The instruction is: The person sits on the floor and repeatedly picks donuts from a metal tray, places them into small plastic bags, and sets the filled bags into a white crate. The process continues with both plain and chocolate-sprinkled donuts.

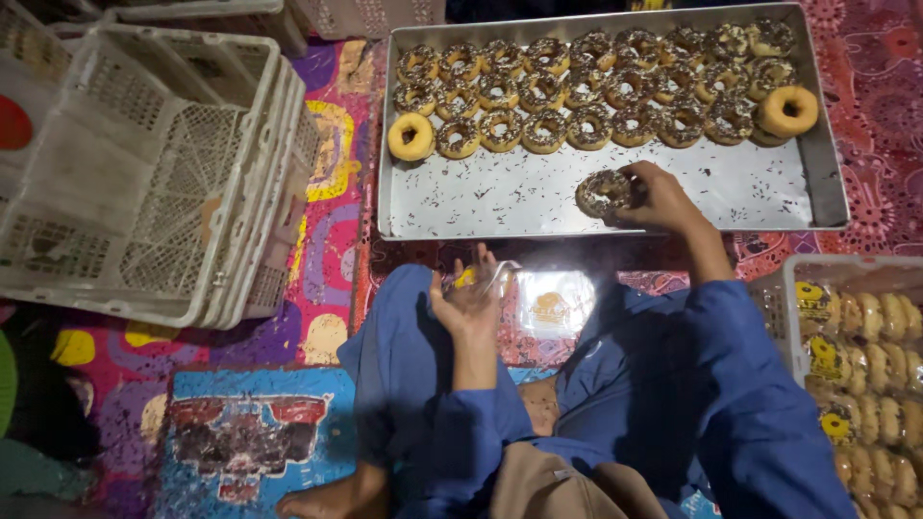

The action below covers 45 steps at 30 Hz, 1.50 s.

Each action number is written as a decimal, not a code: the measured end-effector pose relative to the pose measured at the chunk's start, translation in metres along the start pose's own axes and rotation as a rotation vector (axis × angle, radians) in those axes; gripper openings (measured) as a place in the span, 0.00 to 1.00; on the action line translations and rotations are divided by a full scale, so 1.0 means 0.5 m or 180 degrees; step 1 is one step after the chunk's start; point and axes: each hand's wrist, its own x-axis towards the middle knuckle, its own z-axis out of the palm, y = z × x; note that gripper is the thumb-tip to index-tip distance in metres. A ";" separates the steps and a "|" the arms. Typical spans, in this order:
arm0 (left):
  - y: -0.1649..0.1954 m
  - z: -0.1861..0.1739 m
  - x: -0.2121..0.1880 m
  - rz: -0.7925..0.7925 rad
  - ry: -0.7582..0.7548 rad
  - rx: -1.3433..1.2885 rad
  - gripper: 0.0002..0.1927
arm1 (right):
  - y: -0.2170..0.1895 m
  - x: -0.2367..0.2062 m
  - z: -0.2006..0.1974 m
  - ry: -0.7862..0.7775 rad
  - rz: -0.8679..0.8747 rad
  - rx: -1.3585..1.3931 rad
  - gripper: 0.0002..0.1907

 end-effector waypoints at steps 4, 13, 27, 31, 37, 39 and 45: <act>-0.013 0.016 0.013 0.0127 -0.0075 0.0083 0.26 | -0.052 -0.056 -0.002 0.0764 -0.0637 0.0709 0.38; -0.080 -0.013 0.018 -0.0311 -0.0383 -0.0015 0.23 | -0.312 -0.381 0.126 0.1120 -0.0385 0.3270 0.33; -0.225 0.092 -0.185 0.0121 -0.1884 0.1716 0.33 | -0.468 -0.325 0.055 0.1441 -0.1036 0.0446 0.27; -0.216 0.068 -0.187 -0.0737 -0.2088 0.1947 0.36 | -0.453 -0.317 0.054 0.2045 -0.0674 0.0223 0.19; -0.195 0.001 -0.150 -0.0522 -0.1522 0.2014 0.32 | -0.474 -0.350 0.064 0.1751 -0.0352 0.2318 0.12; -0.185 -0.023 -0.147 -0.0800 -0.1451 0.2426 0.28 | -0.480 -0.360 0.058 0.2326 -0.0454 0.1681 0.10; -0.151 0.042 -0.176 0.0729 -0.2773 0.4646 0.23 | -0.415 -0.348 -0.026 0.0038 -0.1094 0.1179 0.10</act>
